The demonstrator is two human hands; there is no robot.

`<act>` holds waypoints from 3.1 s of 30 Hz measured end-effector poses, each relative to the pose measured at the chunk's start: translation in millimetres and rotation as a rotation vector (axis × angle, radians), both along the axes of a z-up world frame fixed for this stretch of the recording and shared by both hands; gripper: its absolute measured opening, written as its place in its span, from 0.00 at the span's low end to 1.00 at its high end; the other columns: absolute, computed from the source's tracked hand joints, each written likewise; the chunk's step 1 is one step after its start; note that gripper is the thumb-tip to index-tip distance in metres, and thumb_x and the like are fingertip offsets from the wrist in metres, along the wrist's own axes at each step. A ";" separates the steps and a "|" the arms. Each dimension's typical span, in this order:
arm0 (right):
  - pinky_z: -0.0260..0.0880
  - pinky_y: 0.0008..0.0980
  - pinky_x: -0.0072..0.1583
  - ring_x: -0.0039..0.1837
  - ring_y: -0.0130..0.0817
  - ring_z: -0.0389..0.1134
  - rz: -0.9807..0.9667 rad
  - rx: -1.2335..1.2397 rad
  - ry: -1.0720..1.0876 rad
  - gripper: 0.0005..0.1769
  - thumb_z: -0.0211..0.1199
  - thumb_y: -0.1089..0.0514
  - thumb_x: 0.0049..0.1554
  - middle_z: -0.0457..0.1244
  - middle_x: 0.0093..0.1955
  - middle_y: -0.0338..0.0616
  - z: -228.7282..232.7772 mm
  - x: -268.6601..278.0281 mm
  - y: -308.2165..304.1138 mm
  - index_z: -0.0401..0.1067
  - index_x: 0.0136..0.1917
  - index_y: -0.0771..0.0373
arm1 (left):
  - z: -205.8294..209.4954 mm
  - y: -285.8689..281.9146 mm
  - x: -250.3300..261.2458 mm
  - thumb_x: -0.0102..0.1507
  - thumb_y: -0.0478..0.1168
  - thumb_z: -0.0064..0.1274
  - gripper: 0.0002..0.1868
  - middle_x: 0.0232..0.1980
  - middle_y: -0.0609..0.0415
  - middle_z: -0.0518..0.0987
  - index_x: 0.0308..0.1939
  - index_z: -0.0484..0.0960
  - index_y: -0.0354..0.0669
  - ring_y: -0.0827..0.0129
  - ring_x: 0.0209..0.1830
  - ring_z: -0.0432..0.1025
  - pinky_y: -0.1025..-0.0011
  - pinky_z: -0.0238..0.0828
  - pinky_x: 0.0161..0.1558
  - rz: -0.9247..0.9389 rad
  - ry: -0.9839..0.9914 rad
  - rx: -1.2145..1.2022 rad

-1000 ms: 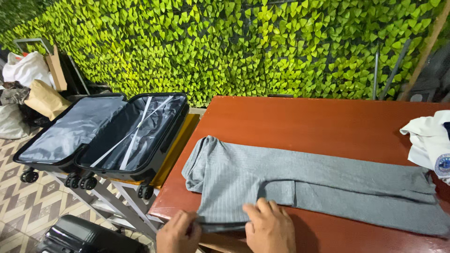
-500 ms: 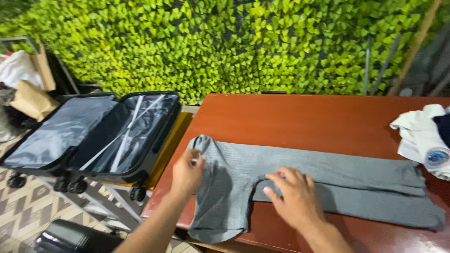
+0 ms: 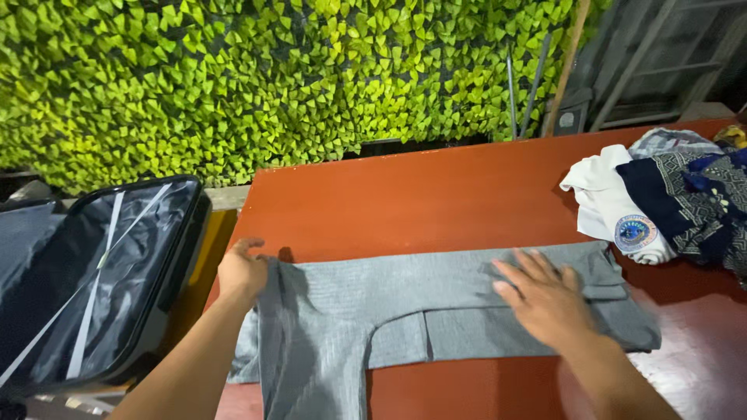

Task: The person folds a gray polo shirt on a table, buttoning it and smoothing the fabric before rolling it into a compact bundle. They place the folded shirt into an open suitcase and then begin folding a white t-shirt.

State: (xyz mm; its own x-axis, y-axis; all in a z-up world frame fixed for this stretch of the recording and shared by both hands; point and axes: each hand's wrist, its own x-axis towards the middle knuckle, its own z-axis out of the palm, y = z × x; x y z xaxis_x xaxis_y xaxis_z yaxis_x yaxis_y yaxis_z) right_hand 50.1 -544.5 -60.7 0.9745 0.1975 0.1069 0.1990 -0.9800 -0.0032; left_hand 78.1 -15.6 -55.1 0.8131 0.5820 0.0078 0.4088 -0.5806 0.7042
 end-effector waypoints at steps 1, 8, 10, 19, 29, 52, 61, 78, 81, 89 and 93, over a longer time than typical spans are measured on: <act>0.39 0.57 0.74 0.84 0.39 0.39 -0.052 -0.021 0.045 0.34 0.40 0.30 0.60 0.43 0.84 0.37 -3.2 3.5 -15.5 0.53 0.77 0.33 | -6.9 10.2 6.1 0.62 0.41 0.54 0.17 0.42 0.43 0.86 0.55 0.85 0.50 0.52 0.43 0.83 0.57 0.79 0.47 0.021 -0.039 0.042; 0.36 0.57 0.77 0.85 0.38 0.31 -0.335 -0.183 0.343 0.37 0.37 0.28 0.61 0.33 0.86 0.36 19.0 13.7 -19.1 0.41 0.81 0.30 | -3.0 15.4 12.5 0.59 0.40 0.55 0.13 0.47 0.44 0.81 0.47 0.85 0.46 0.49 0.48 0.76 0.56 0.73 0.51 -0.051 -0.082 0.376; 0.36 0.58 0.77 0.86 0.37 0.30 -0.337 -0.217 0.337 0.36 0.36 0.29 0.62 0.33 0.87 0.37 29.4 13.7 0.9 0.41 0.81 0.30 | 11.0 -22.9 2.9 0.56 0.39 0.57 0.14 0.49 0.43 0.79 0.47 0.82 0.45 0.47 0.51 0.73 0.54 0.71 0.52 -0.162 -0.373 0.474; 0.34 0.52 0.78 0.86 0.36 0.33 0.028 0.009 0.268 0.37 0.40 0.29 0.61 0.35 0.86 0.32 6.9 12.7 4.2 0.48 0.82 0.30 | 44.1 -219.1 -51.2 0.67 0.52 0.49 0.32 0.77 0.38 0.61 0.72 0.70 0.41 0.39 0.79 0.46 0.40 0.35 0.72 -1.400 -0.246 0.346; 0.41 0.59 0.73 0.82 0.45 0.41 0.120 -0.014 -0.114 0.38 0.43 0.29 0.57 0.45 0.82 0.43 8.2 9.4 -76.0 0.55 0.78 0.38 | 54.3 -277.2 -32.7 0.68 0.61 0.37 0.29 0.79 0.50 0.63 0.69 0.71 0.55 0.52 0.82 0.52 0.50 0.41 0.81 -1.111 0.106 0.403; 0.32 0.77 0.71 0.83 0.55 0.37 0.626 0.362 -0.057 0.42 0.64 0.38 0.54 0.42 0.84 0.54 55.6 -7.9 151.6 0.58 0.79 0.48 | 34.7 -133.1 -77.1 0.64 0.53 0.51 0.31 0.75 0.46 0.64 0.70 0.70 0.50 0.48 0.79 0.50 0.46 0.38 0.74 -0.660 -0.090 0.479; 0.26 0.66 0.77 0.86 0.41 0.24 0.113 -0.206 0.517 0.37 0.39 0.26 0.65 0.27 0.87 0.40 58.6 -6.2 208.6 0.38 0.83 0.32 | 27.3 -71.6 -98.4 0.62 0.63 0.49 0.40 0.80 0.43 0.56 0.73 0.64 0.47 0.46 0.80 0.43 0.46 0.32 0.74 -0.583 0.029 0.490; 0.63 0.54 0.62 0.67 0.46 0.64 0.853 0.408 0.057 0.27 0.61 0.40 0.53 0.62 0.65 0.46 13.3 -73.8 319.4 0.71 0.64 0.49 | -13.9 20.5 -88.7 0.64 0.33 0.50 0.14 0.61 0.50 0.82 0.52 0.85 0.41 0.62 0.72 0.68 0.65 0.59 0.70 -0.736 -0.225 -0.383; 0.64 0.51 0.62 0.65 0.45 0.66 0.859 0.339 0.224 0.25 0.62 0.43 0.53 0.64 0.63 0.46 9.0 -84.4 347.8 0.72 0.63 0.49 | -18.1 19.5 -87.7 0.65 0.33 0.50 0.12 0.60 0.51 0.84 0.49 0.87 0.40 0.61 0.72 0.68 0.64 0.59 0.71 -0.744 -0.257 -0.356; 0.68 0.44 0.60 0.61 0.41 0.70 0.885 0.442 0.424 0.20 0.63 0.51 0.53 0.68 0.58 0.44 21.4 -74.5 348.2 0.75 0.59 0.51 | -2.6 13.8 -94.5 0.60 0.34 0.57 0.11 0.59 0.51 0.83 0.46 0.87 0.40 0.60 0.72 0.68 0.63 0.60 0.70 -0.737 -0.234 -0.275; 0.70 0.40 0.58 0.59 0.40 0.73 0.829 0.623 0.487 0.18 0.63 0.55 0.53 0.71 0.56 0.44 15.5 -80.7 350.5 0.76 0.57 0.51 | -1.9 11.8 -92.0 0.60 0.35 0.59 0.10 0.57 0.50 0.85 0.45 0.88 0.40 0.61 0.70 0.70 0.64 0.61 0.69 -0.696 -0.267 -0.273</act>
State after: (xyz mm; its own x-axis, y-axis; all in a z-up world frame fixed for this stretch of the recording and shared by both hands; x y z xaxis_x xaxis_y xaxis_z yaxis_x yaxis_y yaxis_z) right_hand -30.6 -194.0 -45.2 0.5335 0.8438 0.0581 0.6277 -0.3489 -0.6958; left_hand -13.9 -3.8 -57.0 0.9816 -0.0504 0.1840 -0.1875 -0.4330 0.8817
